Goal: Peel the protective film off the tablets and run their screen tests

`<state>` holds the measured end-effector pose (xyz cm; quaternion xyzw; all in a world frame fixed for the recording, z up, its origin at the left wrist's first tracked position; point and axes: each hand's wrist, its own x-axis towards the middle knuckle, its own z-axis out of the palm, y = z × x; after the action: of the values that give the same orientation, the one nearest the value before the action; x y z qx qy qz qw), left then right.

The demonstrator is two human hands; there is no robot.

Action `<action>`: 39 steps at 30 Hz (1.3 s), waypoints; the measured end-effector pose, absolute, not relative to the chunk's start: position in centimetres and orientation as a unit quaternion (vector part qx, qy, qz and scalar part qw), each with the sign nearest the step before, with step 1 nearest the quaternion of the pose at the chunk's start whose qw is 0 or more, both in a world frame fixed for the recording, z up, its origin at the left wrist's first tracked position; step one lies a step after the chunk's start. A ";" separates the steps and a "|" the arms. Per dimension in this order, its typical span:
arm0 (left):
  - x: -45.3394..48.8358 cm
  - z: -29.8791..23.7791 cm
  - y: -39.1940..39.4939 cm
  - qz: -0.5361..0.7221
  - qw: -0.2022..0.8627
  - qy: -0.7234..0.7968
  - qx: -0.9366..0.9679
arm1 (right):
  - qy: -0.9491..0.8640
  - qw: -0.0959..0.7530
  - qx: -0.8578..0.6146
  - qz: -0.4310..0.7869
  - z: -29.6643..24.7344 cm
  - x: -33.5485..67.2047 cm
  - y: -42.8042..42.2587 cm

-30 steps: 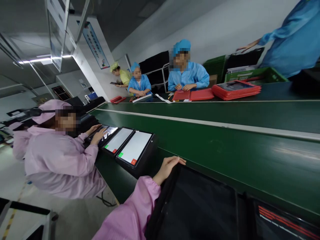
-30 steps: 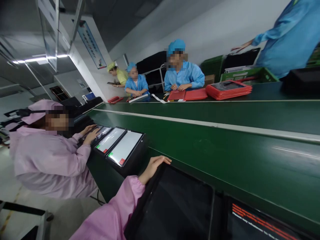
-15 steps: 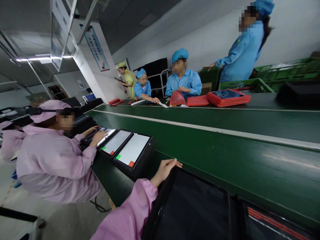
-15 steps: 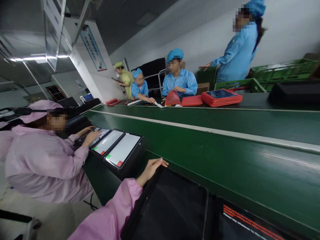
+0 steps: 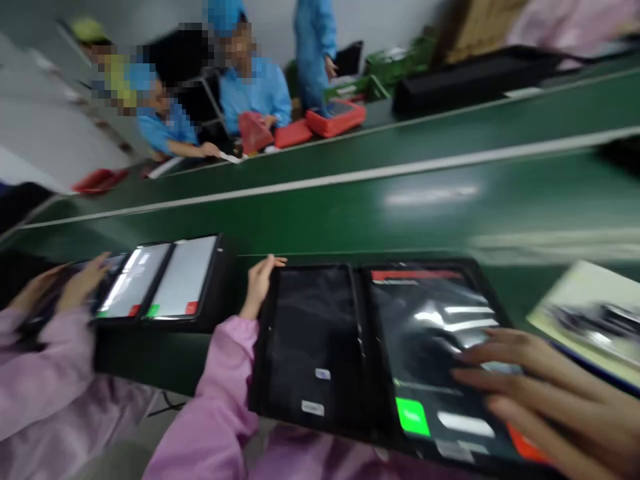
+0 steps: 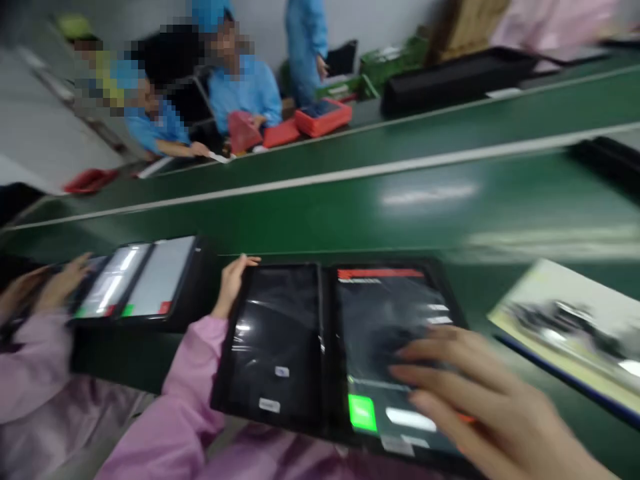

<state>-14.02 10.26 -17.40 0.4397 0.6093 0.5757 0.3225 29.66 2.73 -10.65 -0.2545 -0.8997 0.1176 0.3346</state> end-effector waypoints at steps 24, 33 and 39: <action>-14.6 -18.4 10.6 0.575 0.322 0.614 0.435 | -0.894 0.185 -0.401 0.069 -9.0 23.8 9.8; -14.5 -18.3 10.7 0.570 0.321 0.617 0.437 | -0.892 0.068 -0.442 0.067 -9.1 22.3 11.4; -14.8 -18.7 10.9 0.571 0.329 0.621 0.425 | -0.875 0.044 -0.478 0.061 -8.3 22.0 10.0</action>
<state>-14.77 10.88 -18.66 0.4246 0.6213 0.5705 0.3289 21.98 10.00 -8.35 -0.4783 -0.8750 0.0612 0.0443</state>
